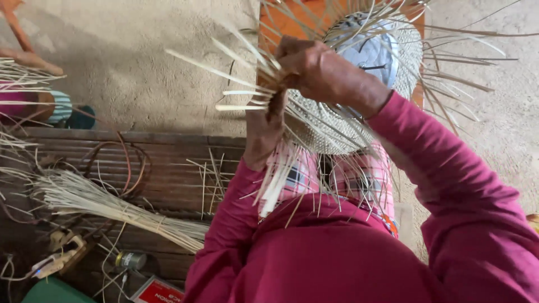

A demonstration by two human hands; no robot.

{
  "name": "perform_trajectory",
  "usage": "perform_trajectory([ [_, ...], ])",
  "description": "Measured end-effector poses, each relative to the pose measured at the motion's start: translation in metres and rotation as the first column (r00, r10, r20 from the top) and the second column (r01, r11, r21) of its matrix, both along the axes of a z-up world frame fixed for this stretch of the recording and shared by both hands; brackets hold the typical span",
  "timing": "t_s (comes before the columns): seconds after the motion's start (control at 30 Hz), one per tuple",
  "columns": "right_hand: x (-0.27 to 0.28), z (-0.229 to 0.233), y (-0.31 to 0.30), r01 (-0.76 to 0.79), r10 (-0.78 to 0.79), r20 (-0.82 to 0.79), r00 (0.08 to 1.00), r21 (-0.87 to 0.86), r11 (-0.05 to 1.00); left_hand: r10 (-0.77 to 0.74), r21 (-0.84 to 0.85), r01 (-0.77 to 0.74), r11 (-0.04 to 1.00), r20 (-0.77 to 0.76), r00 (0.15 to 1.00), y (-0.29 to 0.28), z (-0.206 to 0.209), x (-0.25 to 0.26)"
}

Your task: Weaving thin, flexible strips of material into a circular structure to create a hat or basket.

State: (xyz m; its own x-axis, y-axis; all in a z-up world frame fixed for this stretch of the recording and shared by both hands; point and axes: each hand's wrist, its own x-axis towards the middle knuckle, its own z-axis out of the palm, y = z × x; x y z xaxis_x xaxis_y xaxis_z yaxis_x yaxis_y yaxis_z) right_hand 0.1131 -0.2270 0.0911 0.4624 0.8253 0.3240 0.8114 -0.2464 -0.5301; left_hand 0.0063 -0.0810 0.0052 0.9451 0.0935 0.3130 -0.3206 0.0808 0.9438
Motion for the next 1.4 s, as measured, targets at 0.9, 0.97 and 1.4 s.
perform_trajectory([
  [0.9, -0.004, 0.018, -0.018, -0.104, 0.111, 0.073, 0.991, -0.095, 0.990, -0.016, -0.075, 0.006, 0.997, -0.135, 0.991, 0.002, -0.022, 0.026],
  [0.97, 0.004, 0.005, -0.019, -0.070, 0.083, 0.157, 0.984, -0.089, 0.994, -0.050, -0.110, 0.033, 0.993, -0.150, 0.987, 0.003, -0.026, 0.027],
  [1.4, 0.007, 0.008, -0.019, 0.247, -0.023, 0.600, 0.799, -0.294, 0.923, 0.123, 0.244, -0.080, 0.966, -0.170, 0.978, 0.002, -0.011, 0.022],
])
